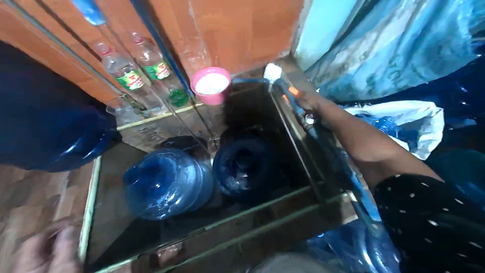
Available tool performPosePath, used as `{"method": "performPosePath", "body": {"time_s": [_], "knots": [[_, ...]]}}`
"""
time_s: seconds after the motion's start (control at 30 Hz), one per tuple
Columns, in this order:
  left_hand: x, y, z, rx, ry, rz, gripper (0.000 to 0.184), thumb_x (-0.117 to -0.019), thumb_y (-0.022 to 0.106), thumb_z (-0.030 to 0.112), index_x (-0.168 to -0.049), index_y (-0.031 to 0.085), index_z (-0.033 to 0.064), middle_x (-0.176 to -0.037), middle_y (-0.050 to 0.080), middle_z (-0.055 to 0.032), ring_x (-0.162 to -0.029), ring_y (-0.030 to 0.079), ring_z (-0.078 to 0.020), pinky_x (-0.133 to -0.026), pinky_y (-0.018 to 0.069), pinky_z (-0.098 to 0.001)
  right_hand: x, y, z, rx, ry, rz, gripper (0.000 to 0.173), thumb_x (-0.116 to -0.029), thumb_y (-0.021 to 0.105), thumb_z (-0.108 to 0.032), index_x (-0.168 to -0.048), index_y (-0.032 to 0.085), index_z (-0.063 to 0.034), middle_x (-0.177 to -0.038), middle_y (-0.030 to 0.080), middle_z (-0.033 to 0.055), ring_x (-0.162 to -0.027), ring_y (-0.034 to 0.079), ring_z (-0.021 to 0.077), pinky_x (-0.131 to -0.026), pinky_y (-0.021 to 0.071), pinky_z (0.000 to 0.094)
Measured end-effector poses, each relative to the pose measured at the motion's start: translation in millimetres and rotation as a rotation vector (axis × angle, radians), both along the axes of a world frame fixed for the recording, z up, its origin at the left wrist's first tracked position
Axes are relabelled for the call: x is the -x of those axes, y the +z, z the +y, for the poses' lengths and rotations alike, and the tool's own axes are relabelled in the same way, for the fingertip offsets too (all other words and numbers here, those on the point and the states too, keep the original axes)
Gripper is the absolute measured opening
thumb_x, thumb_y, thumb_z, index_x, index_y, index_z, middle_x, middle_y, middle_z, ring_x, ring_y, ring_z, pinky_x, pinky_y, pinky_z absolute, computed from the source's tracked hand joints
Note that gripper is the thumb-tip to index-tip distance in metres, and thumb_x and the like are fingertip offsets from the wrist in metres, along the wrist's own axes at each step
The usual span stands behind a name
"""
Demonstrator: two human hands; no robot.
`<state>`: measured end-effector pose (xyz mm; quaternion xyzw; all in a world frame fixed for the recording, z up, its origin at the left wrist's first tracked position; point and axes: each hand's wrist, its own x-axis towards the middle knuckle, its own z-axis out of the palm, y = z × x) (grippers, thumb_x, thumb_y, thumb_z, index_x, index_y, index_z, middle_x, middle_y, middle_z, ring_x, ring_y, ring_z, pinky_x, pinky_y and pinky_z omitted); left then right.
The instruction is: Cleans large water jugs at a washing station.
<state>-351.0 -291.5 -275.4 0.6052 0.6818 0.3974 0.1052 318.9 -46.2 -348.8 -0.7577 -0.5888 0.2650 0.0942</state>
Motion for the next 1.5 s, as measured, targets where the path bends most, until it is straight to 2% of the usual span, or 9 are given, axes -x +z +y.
{"method": "performPosePath", "body": {"time_s": [0.17,0.33,0.4,0.47,0.73,1.2,1.27,1.4,1.5], "knots": [[-209,-11,92,0.114,-0.592,0.029,0.04,-0.0994,0.056,0.025,-0.116,0.066,-0.0096,-0.121,0.066,-0.0245,-0.115,0.063,-0.0237,-0.101,0.0504,-0.0384,0,72,-69,-0.05,-0.004,-0.119,0.043,-0.1085,0.048,-0.025,-0.147,0.052,-0.0063,-0.139,0.058,0.0293,-0.128,0.055,0.051,-0.104,0.0412,0.0719],[-308,-42,131,0.427,-0.735,-0.04,0.035,-0.101,0.063,0.024,-0.122,0.064,-0.0042,-0.113,0.069,-0.0188,-0.102,0.067,-0.0224,-0.092,0.054,-0.0415,6,92,-223,0.258,-0.05,-0.236,0.024,-0.1008,0.062,-0.021,-0.113,0.071,-0.0031,-0.109,0.07,0.0258,-0.104,0.066,0.0476,-0.087,0.0505,0.0695],[-326,-53,133,0.491,-0.722,0.02,0.033,-0.1026,0.061,0.026,-0.114,0.067,-0.0039,-0.102,0.069,-0.0179,-0.092,0.065,-0.0239,-0.087,0.0516,-0.0459,13,73,-277,0.446,-0.134,-0.198,0.04,-0.102,0.063,-0.031,-0.128,0.065,-0.0004,-0.125,0.064,0.0298,-0.117,0.061,0.0507,-0.096,0.0465,0.07],[-332,-56,132,0.482,-0.672,0.026,0.031,-0.1042,0.059,0.024,-0.109,0.068,-0.0049,-0.095,0.067,-0.0171,-0.085,0.062,-0.0222,-0.082,0.0497,-0.044,16,48,-306,0.515,-0.211,-0.133,0.058,-0.1046,0.058,-0.038,-0.148,0.048,-0.0006,-0.138,0.056,0.0339,-0.128,0.054,0.0534,-0.104,0.0414,0.0692],[-324,-59,137,0.465,-0.716,-0.036,0.03,-0.1064,0.054,0.024,-0.106,0.068,-0.0034,-0.092,0.065,-0.0121,-0.084,0.06,-0.0161,-0.08,0.0489,-0.0383,21,-6,-290,-0.301,-0.479,-0.267,0.051,-0.0995,0.068,-0.022,-0.145,0.054,-0.0027,-0.138,0.055,0.0319,-0.125,0.056,0.0523,-0.103,0.046,0.0665],[-316,-70,145,0.512,-0.798,-0.228,0.029,-0.1077,0.052,0.022,-0.1,0.066,-0.003,-0.089,0.064,-0.014,-0.082,0.059,-0.0209,-0.079,0.0485,-0.0418,110,-3,-402,0.027,-0.568,-0.217,0.037,-0.1069,0.048,-0.014,-0.139,0.057,0.0039,-0.141,0.052,0.0333,-0.119,0.061,0.0525,-0.096,0.0498,0.0666],[-318,-69,143,0.521,-0.776,-0.269,0.028,-0.107,0.054,0.021,-0.099,0.066,-0.0029,-0.091,0.065,-0.0146,-0.084,0.059,-0.0216,-0.081,0.0481,-0.0428,138,14,-422,-0.08,-0.649,-0.023,0.037,-0.1075,0.046,-0.012,-0.136,0.056,0.0088,-0.132,0.058,0.0349,-0.114,0.063,0.0513,-0.097,0.0483,0.0657],[-320,-74,142,0.511,-0.749,-0.334,0.026,-0.1059,0.056,0.021,-0.095,0.066,-0.0006,-0.088,0.064,-0.0111,-0.082,0.058,-0.0191,-0.079,0.0471,-0.0411,215,35,-403,-0.107,-0.646,0.576,0.033,-0.1084,0.045,-0.017,-0.131,0.055,0.0034,-0.088,0.065,0.009,-0.068,0.062,0.0123,-0.066,0.0547,0.0316],[-321,-79,142,0.488,-0.737,-0.358,0.027,-0.1059,0.056,0.022,-0.095,0.066,-0.0002,-0.087,0.063,-0.0111,-0.083,0.058,-0.0197,-0.08,0.0467,-0.0425,256,37,-365,0.008,-0.579,0.804,0.028,-0.1098,0.044,-0.018,-0.129,0.053,-0.0003,-0.077,0.063,0.0047,-0.057,0.06,0.0103,-0.058,0.0546,0.0283]]}}
